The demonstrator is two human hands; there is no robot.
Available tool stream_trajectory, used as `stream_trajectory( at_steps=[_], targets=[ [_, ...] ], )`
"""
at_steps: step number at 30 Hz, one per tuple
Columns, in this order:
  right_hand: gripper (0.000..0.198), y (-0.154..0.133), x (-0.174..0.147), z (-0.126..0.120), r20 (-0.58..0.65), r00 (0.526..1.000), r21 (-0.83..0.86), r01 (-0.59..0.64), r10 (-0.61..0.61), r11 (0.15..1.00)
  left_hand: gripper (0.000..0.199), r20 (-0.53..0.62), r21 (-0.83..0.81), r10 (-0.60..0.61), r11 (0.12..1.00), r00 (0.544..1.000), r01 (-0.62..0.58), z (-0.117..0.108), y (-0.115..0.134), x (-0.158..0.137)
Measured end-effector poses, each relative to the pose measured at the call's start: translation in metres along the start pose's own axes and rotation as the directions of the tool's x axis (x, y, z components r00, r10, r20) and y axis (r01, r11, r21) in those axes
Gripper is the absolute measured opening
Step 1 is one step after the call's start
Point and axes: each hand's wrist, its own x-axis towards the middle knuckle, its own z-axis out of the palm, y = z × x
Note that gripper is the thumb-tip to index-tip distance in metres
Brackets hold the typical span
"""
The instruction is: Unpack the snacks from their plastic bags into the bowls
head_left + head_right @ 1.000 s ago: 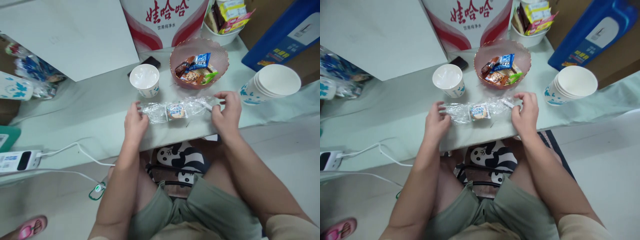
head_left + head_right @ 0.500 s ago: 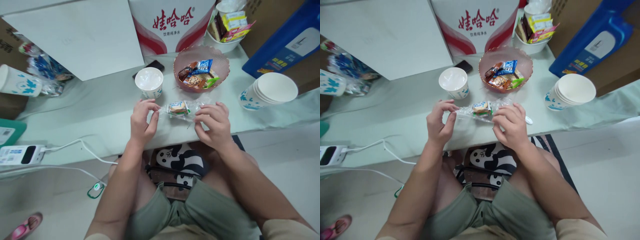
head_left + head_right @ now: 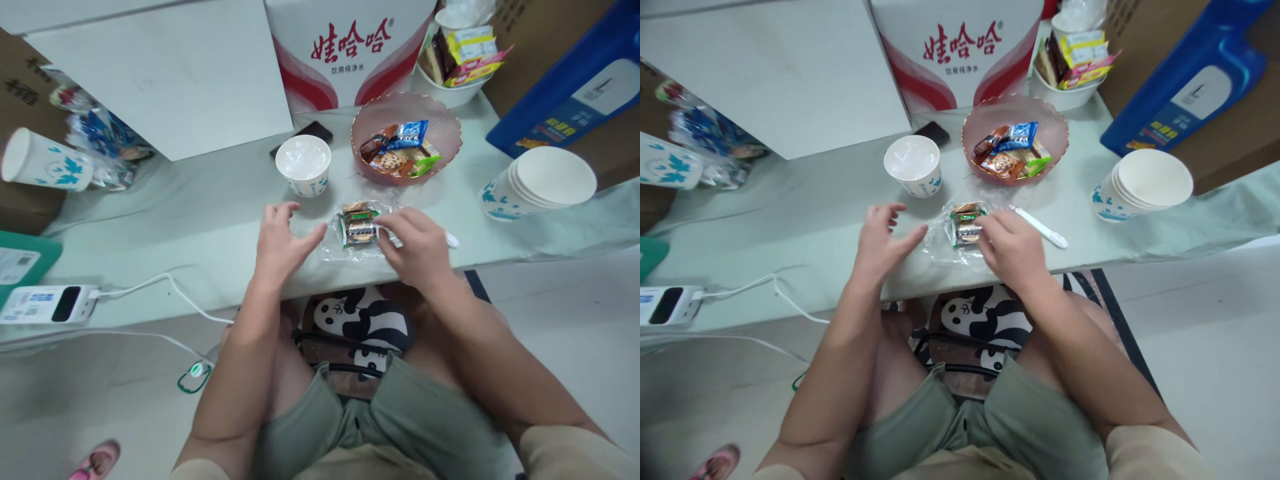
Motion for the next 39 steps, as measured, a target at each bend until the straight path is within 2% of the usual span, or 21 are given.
stream_trajectory(
  at_steps=[1,3,5,7,8,10,12,13,15,18,23,25,28,31,33,34,36,38,39],
  targets=[
    [0.029,-0.001,0.004,0.006,0.067,0.995,0.039,0.075,-0.077,0.996,0.048,0.075,0.013,0.0,1.0,0.997,-0.001,0.004,-0.003,0.002],
    [0.047,-0.001,0.01,0.018,0.213,0.964,0.059,0.151,-0.16,0.987,0.038,0.221,0.023,0.002,1.0,0.975,-0.007,0.014,-0.007,0.006],
    [0.064,0.003,0.013,0.03,0.323,0.935,0.035,0.144,-0.148,0.989,0.014,0.287,-0.03,-0.015,0.999,0.958,0.024,0.023,-0.008,0.008],
    [0.074,0.008,0.013,0.037,0.36,0.926,0.031,0.11,-0.114,0.993,0.012,0.319,-0.217,-0.036,0.97,0.947,0.11,0.03,-0.004,0.009],
    [0.076,0.01,0.013,0.04,0.355,0.929,0.044,0.095,-0.105,0.994,0.011,0.354,-0.354,-0.041,0.919,0.934,0.174,0.032,-0.002,0.009],
    [0.077,0.015,0.011,0.042,0.317,0.946,0.078,0.046,-0.069,0.996,0.013,0.435,-0.612,-0.026,0.725,0.9,0.316,0.033,0.004,0.008],
    [0.078,0.019,0.009,0.042,0.284,0.959,0.137,-0.024,-0.016,0.99,0.017,0.48,-0.749,-0.021,0.51,0.877,0.423,0.032,0.01,0.007],
    [0.08,0.021,0.008,0.042,0.272,0.962,0.176,-0.059,0.009,0.983,0.015,0.488,-0.781,-0.033,0.43,0.872,0.453,0.03,0.013,0.006],
    [0.082,0.024,0.006,0.041,0.252,0.967,0.256,-0.105,0.038,0.961,0.01,0.49,-0.814,-0.067,0.323,0.869,0.483,0.025,0.017,0.005],
    [0.08,0.024,0.004,0.041,0.242,0.968,0.381,-0.156,0.065,0.911,0.019,0.51,-0.83,-0.054,0.23,0.859,0.508,0.018,0.021,0.002],
    [0.077,0.011,0.002,0.041,0.296,0.939,0.604,-0.327,0.177,0.727,0.026,0.509,-0.844,-0.02,0.186,0.861,0.503,0.019,0.027,-0.002],
    [0.067,0.01,0.001,0.043,0.333,0.908,0.667,-0.417,0.254,0.617,0.028,0.495,-0.854,-0.032,0.168,0.868,0.493,0.018,0.027,-0.002],
    [0.057,0.015,0.001,0.05,0.365,0.847,0.745,-0.515,0.387,0.424,0.027,0.458,-0.864,-0.098,0.186,0.884,0.468,0.014,0.023,0.002],
    [0.054,0.025,0.001,0.056,0.352,0.78,0.814,-0.528,0.518,0.242,0.025,0.441,-0.862,-0.158,0.198,0.883,0.466,0.009,0.018,0.005],
    [0.048,0.031,0.001,0.053,0.346,0.76,0.853,-0.499,0.551,0.152,0.025,0.441,-0.859,-0.187,0.197,0.878,0.473,0.007,0.015,0.007],
    [0.044,0.034,0.0,0.049,0.334,0.763,0.87,-0.476,0.554,0.131,0.026,0.442,-0.856,-0.205,0.196,0.874,0.479,0.007,0.014,0.008],
    [0.036,0.041,-0.002,0.036,0.26,0.783,0.901,-0.408,0.566,0.15,0.028,0.446,-0.849,-0.239,0.192,0.863,0.492,0.007,0.012,0.008],
    [0.034,0.05,0.0,0.022,0.123,0.795,0.919,-0.317,0.594,0.233,0.029,0.461,-0.841,-0.247,0.186,0.852,0.509,0.006,0.011,0.008],
    [0.035,0.056,0.004,0.015,0.036,0.798,0.915,-0.268,0.602,0.301,0.029,0.475,-0.836,-0.233,0.183,0.849,0.518,0.006,0.012,0.008]
  ],
)
